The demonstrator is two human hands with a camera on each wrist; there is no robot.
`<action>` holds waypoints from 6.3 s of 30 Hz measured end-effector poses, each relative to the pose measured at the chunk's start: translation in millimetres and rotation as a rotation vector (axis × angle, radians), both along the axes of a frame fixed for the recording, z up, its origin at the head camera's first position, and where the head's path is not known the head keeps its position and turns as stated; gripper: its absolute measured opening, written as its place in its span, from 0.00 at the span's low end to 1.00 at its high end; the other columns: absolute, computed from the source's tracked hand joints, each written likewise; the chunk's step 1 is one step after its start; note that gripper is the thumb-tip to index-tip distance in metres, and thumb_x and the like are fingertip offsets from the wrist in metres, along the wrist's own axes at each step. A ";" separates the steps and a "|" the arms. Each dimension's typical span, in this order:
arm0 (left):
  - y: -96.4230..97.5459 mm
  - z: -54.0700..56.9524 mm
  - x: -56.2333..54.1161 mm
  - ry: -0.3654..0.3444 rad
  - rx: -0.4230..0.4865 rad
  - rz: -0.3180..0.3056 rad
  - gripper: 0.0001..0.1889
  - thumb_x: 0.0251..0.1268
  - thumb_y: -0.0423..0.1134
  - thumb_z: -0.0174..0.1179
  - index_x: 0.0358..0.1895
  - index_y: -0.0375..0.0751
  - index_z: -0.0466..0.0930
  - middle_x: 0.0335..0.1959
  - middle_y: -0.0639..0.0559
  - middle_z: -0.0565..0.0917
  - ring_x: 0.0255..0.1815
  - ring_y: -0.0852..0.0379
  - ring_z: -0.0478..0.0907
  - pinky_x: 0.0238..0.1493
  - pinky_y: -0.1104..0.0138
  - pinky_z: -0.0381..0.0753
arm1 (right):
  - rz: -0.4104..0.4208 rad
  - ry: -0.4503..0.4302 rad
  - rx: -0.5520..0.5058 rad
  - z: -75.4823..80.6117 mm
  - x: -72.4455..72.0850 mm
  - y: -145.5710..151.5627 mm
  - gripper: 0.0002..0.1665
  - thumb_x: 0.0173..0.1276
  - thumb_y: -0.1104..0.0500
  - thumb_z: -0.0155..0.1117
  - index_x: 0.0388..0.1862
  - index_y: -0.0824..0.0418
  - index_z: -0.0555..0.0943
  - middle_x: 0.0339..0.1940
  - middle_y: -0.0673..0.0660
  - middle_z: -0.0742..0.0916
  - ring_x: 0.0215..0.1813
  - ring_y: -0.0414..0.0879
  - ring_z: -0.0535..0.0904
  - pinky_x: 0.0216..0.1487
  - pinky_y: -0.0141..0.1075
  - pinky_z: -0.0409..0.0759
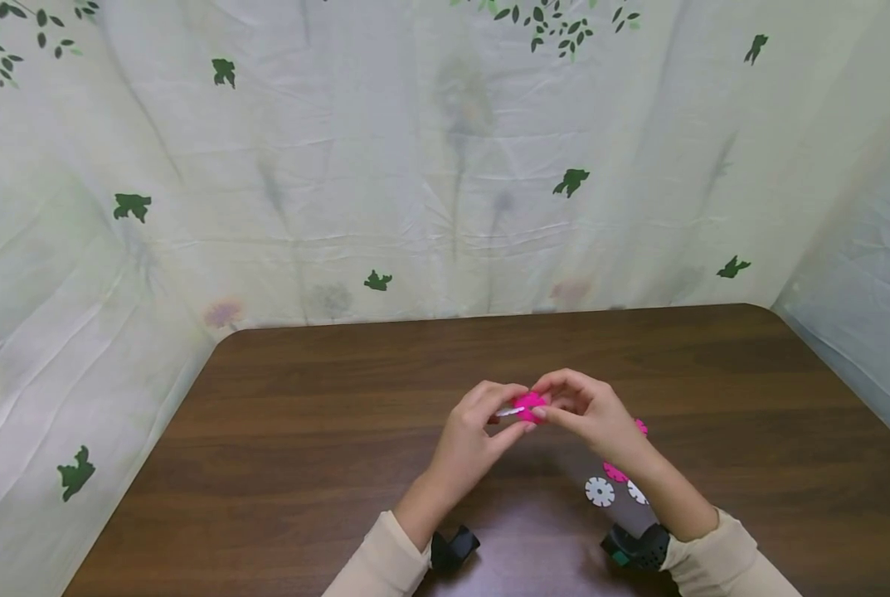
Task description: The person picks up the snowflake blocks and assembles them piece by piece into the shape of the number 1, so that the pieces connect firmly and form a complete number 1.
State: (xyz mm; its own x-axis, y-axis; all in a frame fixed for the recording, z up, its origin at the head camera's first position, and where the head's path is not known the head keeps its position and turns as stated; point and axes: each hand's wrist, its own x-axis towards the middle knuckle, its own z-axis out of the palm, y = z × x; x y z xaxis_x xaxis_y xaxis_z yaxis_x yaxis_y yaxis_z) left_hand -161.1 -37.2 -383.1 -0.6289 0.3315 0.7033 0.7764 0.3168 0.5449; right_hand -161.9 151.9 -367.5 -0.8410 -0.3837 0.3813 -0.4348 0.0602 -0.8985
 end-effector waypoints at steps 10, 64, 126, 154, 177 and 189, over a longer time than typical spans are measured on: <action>-4.1 1.6 -0.3 0.016 0.012 0.021 0.19 0.46 0.33 0.69 0.45 0.39 0.77 0.37 0.52 0.78 0.30 0.63 0.71 0.25 0.79 0.71 | -0.118 0.093 0.114 9.7 10.1 13.0 0.26 0.53 0.69 0.66 0.52 0.61 0.72 0.45 0.55 0.79 0.46 0.50 0.76 0.44 0.34 0.76; -8.8 5.1 -1.5 -0.004 0.031 0.020 0.20 0.46 0.33 0.69 0.45 0.38 0.77 0.37 0.51 0.77 0.29 0.55 0.74 0.26 0.77 0.72 | -0.229 0.180 0.578 -74.7 53.1 112.9 0.17 0.47 0.60 0.72 0.37 0.54 0.77 0.38 0.47 0.75 0.35 0.37 0.68 0.33 0.27 0.69; -9.2 3.9 0.0 -0.034 -0.006 0.001 0.19 0.47 0.34 0.69 0.45 0.39 0.77 0.34 0.54 0.78 0.19 0.65 0.66 0.22 0.78 0.69 | -0.152 0.208 0.266 16.4 4.0 16.9 0.10 0.54 0.67 0.66 0.34 0.57 0.79 0.31 0.48 0.81 0.26 0.44 0.75 0.23 0.34 0.76; -8.7 4.1 1.7 -0.178 -0.085 -0.114 0.22 0.56 0.33 0.61 0.51 0.36 0.63 0.41 0.51 0.71 0.33 0.57 0.71 0.35 0.71 0.74 | -0.119 0.322 0.179 15.6 1.7 2.5 0.12 0.51 0.69 0.66 0.34 0.57 0.81 0.31 0.47 0.82 0.31 0.40 0.76 0.29 0.30 0.76; -5.0 6.5 3.8 -0.093 -0.072 -0.061 0.23 0.50 0.34 0.66 0.50 0.37 0.69 0.44 0.50 0.72 0.44 0.56 0.72 0.44 0.67 0.74 | -0.054 0.064 0.044 7.4 3.2 -2.5 0.13 0.55 0.70 0.64 0.41 0.66 0.77 0.33 0.58 0.81 0.29 0.48 0.79 0.31 0.39 0.79; -3.8 1.2 1.4 0.006 -0.034 -0.039 0.20 0.47 0.33 0.68 0.45 0.40 0.73 0.41 0.51 0.74 0.40 0.56 0.73 0.41 0.70 0.75 | -0.015 0.031 0.019 8.0 5.6 -5.6 0.13 0.55 0.71 0.63 0.40 0.68 0.76 0.33 0.60 0.81 0.30 0.48 0.79 0.33 0.38 0.79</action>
State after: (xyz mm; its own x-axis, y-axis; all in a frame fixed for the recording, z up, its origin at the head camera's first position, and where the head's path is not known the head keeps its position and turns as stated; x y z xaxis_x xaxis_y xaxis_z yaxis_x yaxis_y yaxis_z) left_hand -159.7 -41.0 -382.0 -0.6106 0.3791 0.6953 0.7918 0.3044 0.5295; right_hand -156.4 146.3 -359.4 -0.8349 -0.3781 0.3999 -0.4611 0.0837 -0.8834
